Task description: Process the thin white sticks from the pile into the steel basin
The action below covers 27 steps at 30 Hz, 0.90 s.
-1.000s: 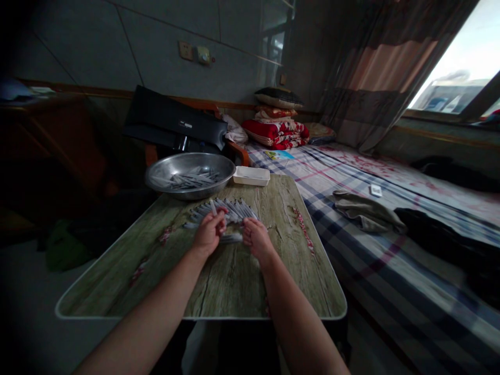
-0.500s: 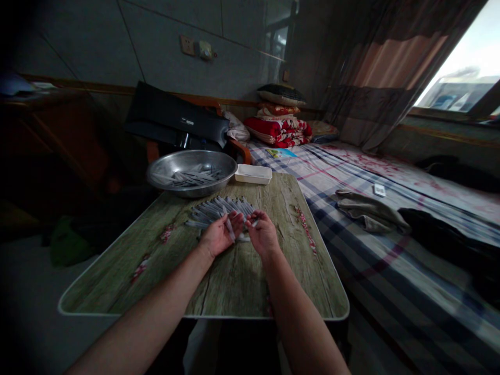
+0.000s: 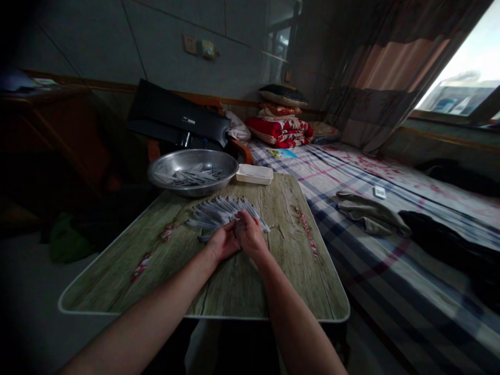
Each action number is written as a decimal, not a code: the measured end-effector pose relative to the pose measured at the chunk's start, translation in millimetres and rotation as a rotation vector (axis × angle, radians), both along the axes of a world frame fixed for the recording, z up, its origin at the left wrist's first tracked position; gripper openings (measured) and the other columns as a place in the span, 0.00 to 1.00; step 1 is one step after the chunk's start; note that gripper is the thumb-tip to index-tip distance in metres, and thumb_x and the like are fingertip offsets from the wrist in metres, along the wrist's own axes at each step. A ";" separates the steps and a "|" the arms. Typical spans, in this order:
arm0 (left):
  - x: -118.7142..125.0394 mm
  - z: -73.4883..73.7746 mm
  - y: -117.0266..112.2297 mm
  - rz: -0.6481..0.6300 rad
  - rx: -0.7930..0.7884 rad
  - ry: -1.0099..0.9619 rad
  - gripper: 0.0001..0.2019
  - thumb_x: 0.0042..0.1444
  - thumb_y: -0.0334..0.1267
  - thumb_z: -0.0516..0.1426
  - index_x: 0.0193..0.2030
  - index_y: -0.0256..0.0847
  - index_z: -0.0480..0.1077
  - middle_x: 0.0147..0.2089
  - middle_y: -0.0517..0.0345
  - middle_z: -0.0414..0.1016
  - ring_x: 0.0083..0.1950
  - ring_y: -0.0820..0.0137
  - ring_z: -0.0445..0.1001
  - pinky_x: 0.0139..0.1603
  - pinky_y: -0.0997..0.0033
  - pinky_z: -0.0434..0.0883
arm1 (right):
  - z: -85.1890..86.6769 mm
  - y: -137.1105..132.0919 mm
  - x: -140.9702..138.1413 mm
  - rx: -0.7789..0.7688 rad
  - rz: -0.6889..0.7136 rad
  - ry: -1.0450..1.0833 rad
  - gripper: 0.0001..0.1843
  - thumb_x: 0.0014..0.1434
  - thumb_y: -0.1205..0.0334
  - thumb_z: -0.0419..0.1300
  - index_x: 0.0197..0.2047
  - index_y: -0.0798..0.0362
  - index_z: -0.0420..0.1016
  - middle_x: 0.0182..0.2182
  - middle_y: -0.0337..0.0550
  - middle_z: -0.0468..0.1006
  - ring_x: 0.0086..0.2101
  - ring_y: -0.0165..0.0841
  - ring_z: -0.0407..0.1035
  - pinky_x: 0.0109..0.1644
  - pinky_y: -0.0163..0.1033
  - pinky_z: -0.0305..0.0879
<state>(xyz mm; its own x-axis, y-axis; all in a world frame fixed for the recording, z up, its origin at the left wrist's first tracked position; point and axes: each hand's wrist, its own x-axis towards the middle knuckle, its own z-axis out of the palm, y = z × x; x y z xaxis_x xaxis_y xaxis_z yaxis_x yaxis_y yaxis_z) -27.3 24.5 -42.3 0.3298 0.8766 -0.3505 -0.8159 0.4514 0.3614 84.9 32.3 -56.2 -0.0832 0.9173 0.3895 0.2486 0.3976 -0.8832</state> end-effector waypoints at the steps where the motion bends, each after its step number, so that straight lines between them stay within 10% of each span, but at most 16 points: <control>1: -0.5 -1.8 1.1 0.003 0.004 0.020 0.08 0.62 0.28 0.54 0.40 0.37 0.75 0.35 0.52 0.82 0.40 0.66 0.83 0.49 0.67 0.77 | -1.7 1.1 1.3 -0.009 0.013 0.008 0.26 0.52 0.70 0.56 0.53 0.44 0.74 0.49 0.43 0.81 0.53 0.40 0.71 0.65 0.52 0.59; 8: -3.2 -6.2 2.0 -0.037 0.025 0.042 0.07 0.62 0.30 0.57 0.38 0.35 0.77 0.37 0.47 0.82 0.41 0.64 0.83 0.49 0.66 0.77 | -2.5 -0.3 7.7 0.006 0.080 -0.032 0.40 0.42 0.75 0.52 0.60 0.45 0.71 0.52 0.44 0.78 0.49 0.39 0.72 0.62 0.49 0.64; 20: -6.4 29.8 -8.3 0.131 -0.250 0.100 0.10 0.63 0.23 0.51 0.36 0.34 0.72 0.27 0.56 0.75 0.21 0.74 0.73 0.22 0.76 0.72 | -8.5 11.5 22.2 0.243 -0.363 -0.024 0.22 0.59 0.66 0.53 0.56 0.49 0.69 0.49 0.49 0.70 0.47 0.40 0.69 0.56 0.50 0.67; 27: -9.7 60.7 0.5 0.178 -0.304 0.050 0.10 0.57 0.20 0.51 0.34 0.38 0.67 0.30 0.57 0.69 0.27 0.73 0.72 0.28 0.74 0.75 | -17.6 17.4 23.8 0.251 -0.388 -0.106 0.22 0.57 0.70 0.52 0.54 0.52 0.70 0.47 0.51 0.70 0.45 0.40 0.69 0.52 0.49 0.69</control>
